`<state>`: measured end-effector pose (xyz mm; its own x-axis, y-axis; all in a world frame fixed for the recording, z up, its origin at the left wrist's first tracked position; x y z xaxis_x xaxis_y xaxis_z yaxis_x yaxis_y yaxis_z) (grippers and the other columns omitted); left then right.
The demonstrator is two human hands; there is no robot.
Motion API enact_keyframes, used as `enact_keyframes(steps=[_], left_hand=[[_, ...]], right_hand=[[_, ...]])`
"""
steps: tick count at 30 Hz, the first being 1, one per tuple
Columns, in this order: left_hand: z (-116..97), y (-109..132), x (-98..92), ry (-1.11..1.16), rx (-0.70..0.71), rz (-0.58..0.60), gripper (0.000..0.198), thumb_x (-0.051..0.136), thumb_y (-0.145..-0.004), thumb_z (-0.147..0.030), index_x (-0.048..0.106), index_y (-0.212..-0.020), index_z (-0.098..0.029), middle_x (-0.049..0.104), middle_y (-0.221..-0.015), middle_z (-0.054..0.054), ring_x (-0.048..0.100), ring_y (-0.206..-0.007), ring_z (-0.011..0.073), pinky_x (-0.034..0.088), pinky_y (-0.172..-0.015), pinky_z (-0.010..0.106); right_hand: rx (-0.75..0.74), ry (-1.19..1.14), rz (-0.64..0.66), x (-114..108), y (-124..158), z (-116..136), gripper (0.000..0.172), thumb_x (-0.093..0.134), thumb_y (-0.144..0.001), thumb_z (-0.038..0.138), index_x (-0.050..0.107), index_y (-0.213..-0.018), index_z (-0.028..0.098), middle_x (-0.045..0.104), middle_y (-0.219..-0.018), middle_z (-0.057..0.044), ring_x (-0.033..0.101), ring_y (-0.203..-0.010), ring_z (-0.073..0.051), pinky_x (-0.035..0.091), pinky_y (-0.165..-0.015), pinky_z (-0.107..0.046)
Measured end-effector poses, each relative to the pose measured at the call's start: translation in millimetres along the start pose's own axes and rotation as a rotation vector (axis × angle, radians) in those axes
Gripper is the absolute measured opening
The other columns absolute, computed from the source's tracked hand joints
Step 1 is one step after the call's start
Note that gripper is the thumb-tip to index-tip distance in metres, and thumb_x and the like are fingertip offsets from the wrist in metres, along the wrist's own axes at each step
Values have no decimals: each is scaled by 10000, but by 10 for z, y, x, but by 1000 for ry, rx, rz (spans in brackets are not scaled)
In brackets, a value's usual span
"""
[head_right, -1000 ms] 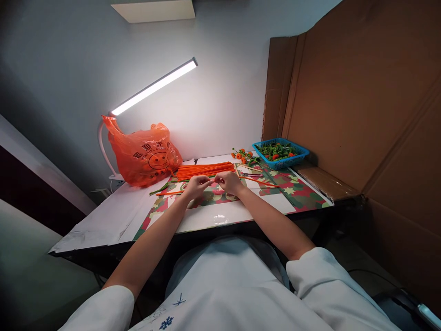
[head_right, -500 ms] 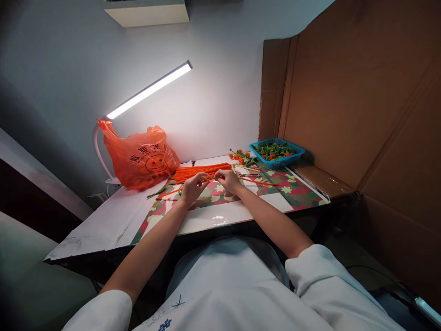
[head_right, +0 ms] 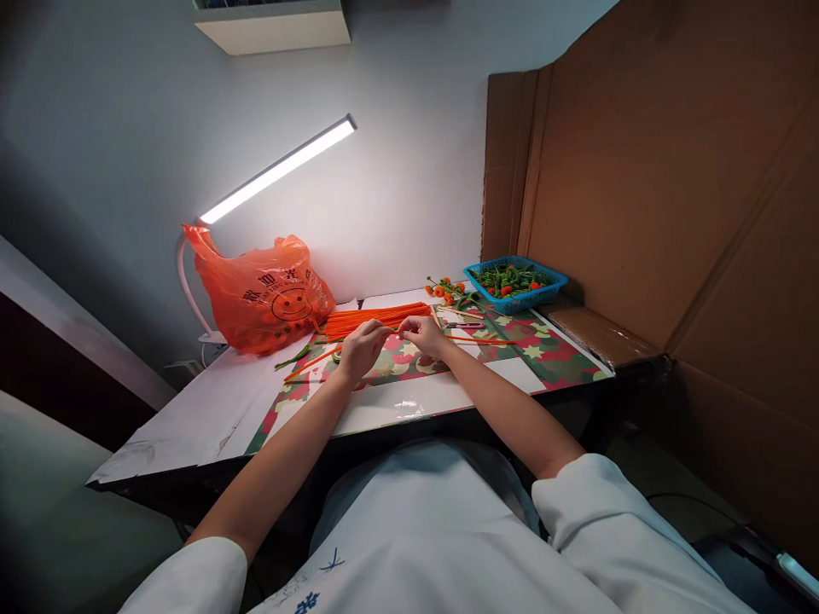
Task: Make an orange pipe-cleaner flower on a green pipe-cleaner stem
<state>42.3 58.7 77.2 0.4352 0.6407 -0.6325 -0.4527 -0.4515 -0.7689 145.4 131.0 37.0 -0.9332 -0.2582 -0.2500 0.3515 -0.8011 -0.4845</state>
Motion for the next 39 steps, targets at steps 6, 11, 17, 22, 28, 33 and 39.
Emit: enact_keyframes(steps=[6, 11, 17, 22, 28, 33, 39], left_hand=[[174, 56, 213, 198, -205, 186, 179, 509, -892, -243, 685, -890, -209, 663, -874, 36, 599, -782, 157, 413, -634, 247], [324, 150, 440, 527, -365, 306, 165, 544, -828, -263, 681, -831, -169, 676, -796, 36, 587, -704, 149, 434, -641, 254], [348, 156, 445, 629, -384, 287, 191, 529, -740, -167, 691, -841, -161, 683, -795, 30, 583, -688, 130, 443, -630, 234], [221, 92, 301, 455, -192, 223, 179, 554, -760, -139, 708, -834, -190, 683, -802, 27, 598, -712, 136, 447, -660, 246], [166, 73, 248, 277, -108, 205, 116, 616, -838, -259, 722, -809, -222, 703, -819, 18, 633, -717, 138, 434, -639, 228], [108, 55, 166, 250, -57, 164, 139, 607, -859, -302, 728, -855, -232, 704, -826, 20, 630, -711, 128, 420, -632, 216], [90, 49, 119, 262, -54, 148, 213, 567, -884, -352, 733, -819, -237, 695, -785, 22, 613, -683, 122, 409, -617, 219]], right_hand=[[-141, 320, -23, -13, 71, 194, 93, 562, -738, 160, 655, -734, 171, 650, -685, -10, 529, -606, -118, 386, -590, -242], [-159, 416, 17, 31, 70, 203, 111, 565, -748, 135, 668, -732, 172, 657, -706, -16, 536, -649, -125, 380, -627, -244], [-59, 330, 76, 66, 44, 51, 107, 549, -752, 183, 653, -763, 164, 637, -699, 1, 501, -600, -110, 367, -588, -235], [-34, 256, 88, 74, 62, 45, 105, 536, -740, 209, 634, -738, 170, 609, -673, 11, 481, -586, -106, 361, -576, -236], [0, 205, 95, 73, 62, 1, 105, 543, -730, 236, 627, -739, 175, 596, -666, 16, 493, -603, -112, 368, -579, -240], [39, 177, 109, 82, 42, -53, 119, 555, -724, 263, 629, -756, 175, 611, -689, 5, 513, -622, -121, 384, -588, -247], [70, 180, 108, 75, 44, -63, 130, 552, -714, 263, 625, -762, 167, 601, -680, 9, 485, -597, -113, 367, -570, -246]])
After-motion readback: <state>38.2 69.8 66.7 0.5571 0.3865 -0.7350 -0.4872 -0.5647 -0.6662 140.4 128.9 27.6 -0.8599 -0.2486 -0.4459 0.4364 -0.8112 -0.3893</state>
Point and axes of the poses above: each hand's wrist, its own y-axis away from the middle knuckle, its own x-axis out of the palm, z = x × y, the point moved 10 cm from there along -y, towards the middle knuckle
